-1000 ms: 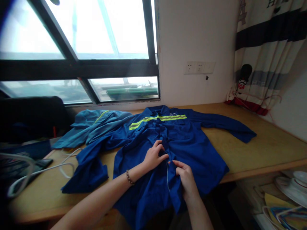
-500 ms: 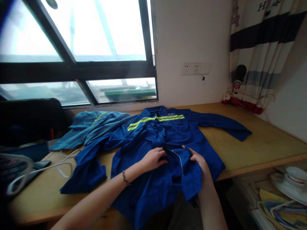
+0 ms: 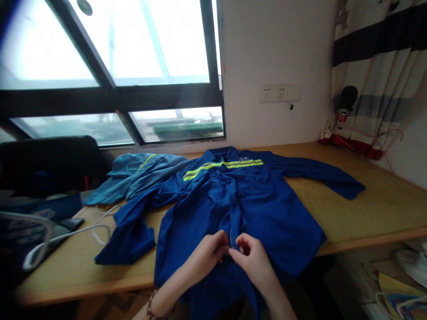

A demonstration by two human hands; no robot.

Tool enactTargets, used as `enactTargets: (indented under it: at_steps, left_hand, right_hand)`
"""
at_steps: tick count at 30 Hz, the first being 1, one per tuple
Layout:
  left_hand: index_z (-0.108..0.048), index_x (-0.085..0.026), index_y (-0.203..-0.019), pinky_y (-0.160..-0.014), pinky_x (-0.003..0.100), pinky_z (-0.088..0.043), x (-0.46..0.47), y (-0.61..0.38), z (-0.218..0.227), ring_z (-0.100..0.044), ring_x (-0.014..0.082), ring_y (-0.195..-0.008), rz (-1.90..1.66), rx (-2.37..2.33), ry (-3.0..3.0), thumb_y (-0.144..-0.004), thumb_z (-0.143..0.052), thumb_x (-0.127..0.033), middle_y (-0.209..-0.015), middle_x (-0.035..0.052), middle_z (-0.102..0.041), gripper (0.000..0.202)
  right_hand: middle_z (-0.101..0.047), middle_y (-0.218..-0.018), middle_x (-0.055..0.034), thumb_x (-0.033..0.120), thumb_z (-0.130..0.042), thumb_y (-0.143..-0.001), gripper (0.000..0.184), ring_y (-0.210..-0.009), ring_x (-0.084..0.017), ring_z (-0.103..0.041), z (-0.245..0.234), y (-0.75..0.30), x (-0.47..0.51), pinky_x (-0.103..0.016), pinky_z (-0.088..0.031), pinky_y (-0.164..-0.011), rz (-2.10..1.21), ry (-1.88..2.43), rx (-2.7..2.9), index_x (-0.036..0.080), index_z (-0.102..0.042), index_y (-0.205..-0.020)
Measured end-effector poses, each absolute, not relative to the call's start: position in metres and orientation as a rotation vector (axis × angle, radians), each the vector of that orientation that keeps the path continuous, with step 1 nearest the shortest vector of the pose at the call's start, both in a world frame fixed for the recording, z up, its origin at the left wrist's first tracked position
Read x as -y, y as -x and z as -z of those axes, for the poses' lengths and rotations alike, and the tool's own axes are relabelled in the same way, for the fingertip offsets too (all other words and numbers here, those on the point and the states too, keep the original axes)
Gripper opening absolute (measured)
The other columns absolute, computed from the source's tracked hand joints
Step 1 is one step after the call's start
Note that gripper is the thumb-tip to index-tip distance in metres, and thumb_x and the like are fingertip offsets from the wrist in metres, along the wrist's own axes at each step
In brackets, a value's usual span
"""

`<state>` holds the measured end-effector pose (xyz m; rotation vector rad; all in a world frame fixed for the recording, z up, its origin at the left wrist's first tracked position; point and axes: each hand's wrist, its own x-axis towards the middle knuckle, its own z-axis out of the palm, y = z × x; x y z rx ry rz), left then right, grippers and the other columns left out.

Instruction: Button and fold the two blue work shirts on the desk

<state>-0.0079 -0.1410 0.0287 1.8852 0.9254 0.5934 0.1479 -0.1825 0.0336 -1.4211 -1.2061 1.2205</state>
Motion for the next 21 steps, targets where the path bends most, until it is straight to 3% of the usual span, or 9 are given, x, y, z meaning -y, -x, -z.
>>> enactTargets:
  at_steps: [2,5,12,17,21]
  left_hand:
    - [-0.043,-0.019,-0.077,-0.043,0.021,-0.037,0.148,0.006,-0.025,-0.053,0.0125,-0.048,-0.665,-0.890,-1.570,-0.080,-0.044,-0.023,-0.058,-0.0015,-0.053,0.005]
    - [-0.042,-0.018,-0.076,-0.040,0.020,-0.038,0.155,-0.001,-0.019,-0.051,0.0110,-0.043,-0.827,-0.842,-1.242,-0.077,-0.051,-0.032,-0.056,-0.0017,-0.053,0.017]
    - [-0.047,-0.015,-0.081,-0.049,0.022,-0.044,0.129,-0.009,-0.029,-0.056,0.0121,-0.049,-1.059,-0.792,-1.047,-0.071,-0.060,-0.035,-0.059,-0.0004,-0.057,0.026]
    - [-0.050,-0.014,-0.080,-0.051,0.023,-0.044,0.115,-0.004,-0.028,-0.057,0.0131,-0.051,-1.060,-0.843,-0.975,-0.068,-0.063,-0.035,-0.061,0.0019,-0.061,0.027]
    - [-0.056,-0.012,-0.076,-0.050,0.020,-0.040,0.123,0.002,-0.011,-0.056,0.0118,-0.052,-1.059,-0.927,-0.929,-0.066,-0.066,-0.034,-0.061,0.0034,-0.063,0.026]
  right_hand:
    - [-0.044,-0.051,0.0050,0.026,-0.062,-0.061,0.014,-0.048,-0.009,-0.040,-0.026,-0.138,0.181,-0.021,-0.031,-0.047,-1.129,1.473,1.257,0.017,-0.052,-0.059]
    - [-0.052,-0.055,0.0017,0.031,-0.060,-0.066,0.016,-0.053,-0.011,-0.047,-0.023,-0.131,0.180,-0.022,-0.036,-0.051,-1.114,1.444,1.230,0.016,-0.056,-0.062]
    - [-0.066,-0.075,-0.0057,0.036,-0.066,-0.063,0.029,-0.077,-0.020,-0.059,-0.037,-0.127,0.149,-0.029,-0.044,-0.071,-1.199,1.207,0.911,0.015,-0.067,-0.082]
    - [-0.061,-0.060,-0.0041,0.041,-0.059,-0.071,0.030,-0.052,-0.012,-0.052,-0.026,-0.125,0.130,-0.024,-0.041,-0.051,-1.361,1.062,0.837,0.013,-0.068,-0.078]
    - [-0.060,-0.065,-0.0029,0.033,-0.066,-0.066,0.021,-0.057,-0.011,-0.053,-0.007,-0.124,0.134,-0.021,-0.040,-0.050,-1.350,1.082,0.877,0.015,-0.068,-0.076]
